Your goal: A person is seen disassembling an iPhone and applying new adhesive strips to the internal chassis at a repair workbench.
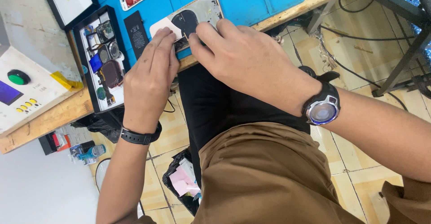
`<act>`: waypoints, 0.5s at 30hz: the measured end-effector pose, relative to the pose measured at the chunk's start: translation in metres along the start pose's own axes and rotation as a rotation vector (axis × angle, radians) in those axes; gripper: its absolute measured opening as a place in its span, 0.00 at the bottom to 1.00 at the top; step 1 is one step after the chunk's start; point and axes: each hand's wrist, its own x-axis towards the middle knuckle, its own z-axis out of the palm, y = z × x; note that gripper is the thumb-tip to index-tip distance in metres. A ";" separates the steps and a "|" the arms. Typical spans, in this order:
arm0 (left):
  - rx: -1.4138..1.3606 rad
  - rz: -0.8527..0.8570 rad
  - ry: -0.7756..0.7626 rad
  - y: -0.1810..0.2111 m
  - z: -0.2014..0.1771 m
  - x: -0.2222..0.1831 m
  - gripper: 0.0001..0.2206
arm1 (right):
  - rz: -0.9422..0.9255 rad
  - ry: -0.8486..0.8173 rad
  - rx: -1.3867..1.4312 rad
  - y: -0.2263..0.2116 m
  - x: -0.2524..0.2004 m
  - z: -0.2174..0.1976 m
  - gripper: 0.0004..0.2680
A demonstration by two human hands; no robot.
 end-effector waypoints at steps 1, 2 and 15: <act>-0.088 -0.038 0.001 0.000 -0.001 0.001 0.09 | -0.007 -0.014 0.001 0.000 0.000 0.000 0.07; -0.176 -0.076 0.004 0.000 -0.002 0.001 0.08 | -0.015 -0.028 0.002 0.000 0.001 -0.001 0.07; -0.410 -0.610 0.206 0.046 -0.067 -0.045 0.11 | 0.108 -0.361 0.470 -0.001 0.005 -0.017 0.28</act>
